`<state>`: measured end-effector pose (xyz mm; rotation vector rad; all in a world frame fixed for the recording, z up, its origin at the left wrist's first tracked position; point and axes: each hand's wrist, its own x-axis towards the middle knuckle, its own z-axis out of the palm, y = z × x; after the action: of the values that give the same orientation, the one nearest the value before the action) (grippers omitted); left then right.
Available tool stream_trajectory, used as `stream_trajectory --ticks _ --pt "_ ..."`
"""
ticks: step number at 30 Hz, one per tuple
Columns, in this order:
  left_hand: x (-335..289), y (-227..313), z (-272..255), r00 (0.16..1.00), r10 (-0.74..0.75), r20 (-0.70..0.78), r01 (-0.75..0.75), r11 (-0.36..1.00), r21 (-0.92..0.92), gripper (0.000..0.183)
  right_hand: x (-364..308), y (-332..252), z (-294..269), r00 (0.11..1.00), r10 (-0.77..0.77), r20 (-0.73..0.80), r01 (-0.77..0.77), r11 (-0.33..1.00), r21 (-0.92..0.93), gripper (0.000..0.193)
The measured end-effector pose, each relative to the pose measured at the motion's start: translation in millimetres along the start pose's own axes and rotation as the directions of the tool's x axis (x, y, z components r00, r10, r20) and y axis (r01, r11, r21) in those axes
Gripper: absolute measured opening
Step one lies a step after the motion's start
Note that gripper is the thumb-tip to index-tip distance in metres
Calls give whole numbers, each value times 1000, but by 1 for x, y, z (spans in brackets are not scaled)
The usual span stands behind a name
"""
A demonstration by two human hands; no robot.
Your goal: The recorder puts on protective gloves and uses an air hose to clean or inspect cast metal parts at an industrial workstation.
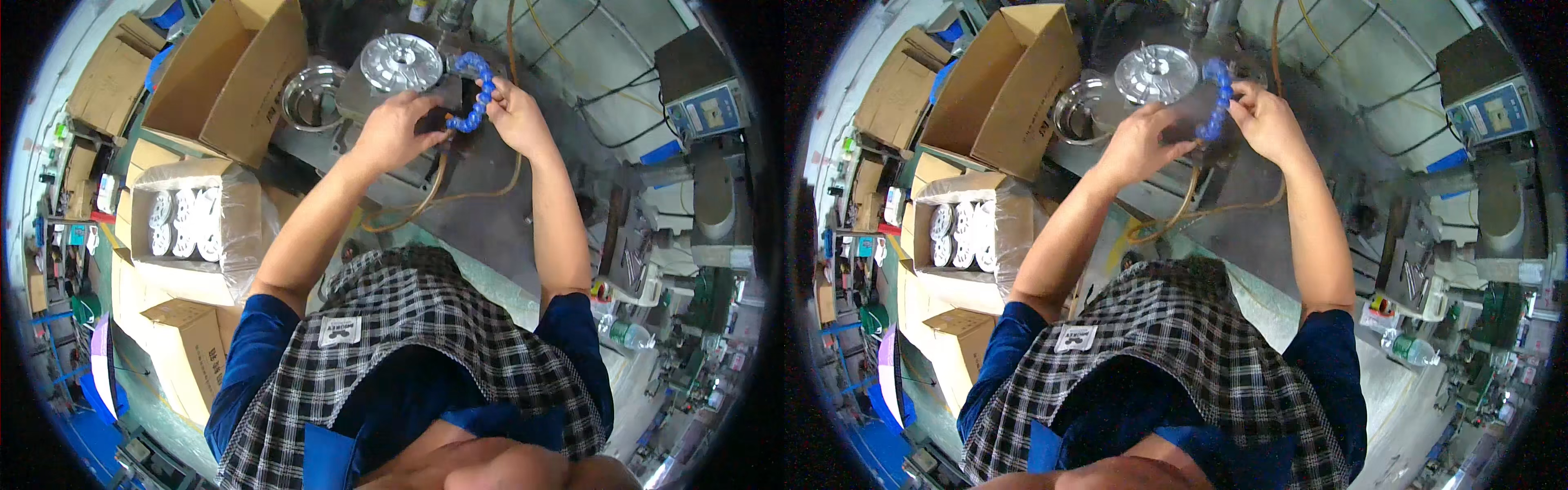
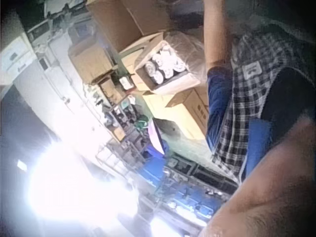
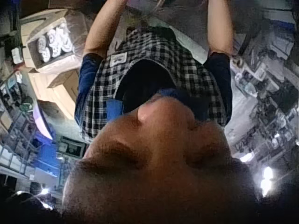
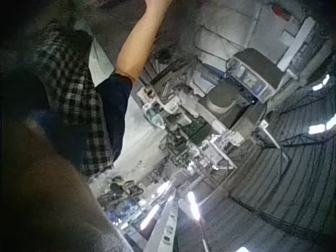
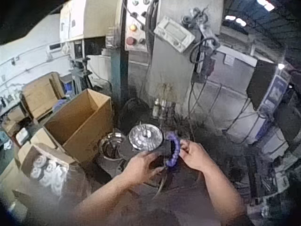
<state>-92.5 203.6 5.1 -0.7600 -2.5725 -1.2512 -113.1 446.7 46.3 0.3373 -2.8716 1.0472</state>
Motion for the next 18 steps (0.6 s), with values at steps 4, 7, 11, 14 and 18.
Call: stream_trajectory --ticks 4,7,11,14,18 --pt "2 -8 4 997 75 -3 -75 997 33 56 -28 -4 13 995 96 -3 -95 992 84 36" --pt "1 -13 8 999 47 20 -48 998 29 56 -49 -16 27 996 69 -51 -64 994 92 39" --pt "-8 -11 19 997 70 -41 -70 997 11 49 -56 -26 39 993 100 -63 -103 994 -45 40" --pt "-16 -4 34 992 17 -124 -6 996 85 40 -44 -20 36 996 93 -12 -93 996 15 33" --pt "-18 3 50 977 -19 -213 49 989 136 32 -22 -4 29 971 151 187 -189 960 207 24"
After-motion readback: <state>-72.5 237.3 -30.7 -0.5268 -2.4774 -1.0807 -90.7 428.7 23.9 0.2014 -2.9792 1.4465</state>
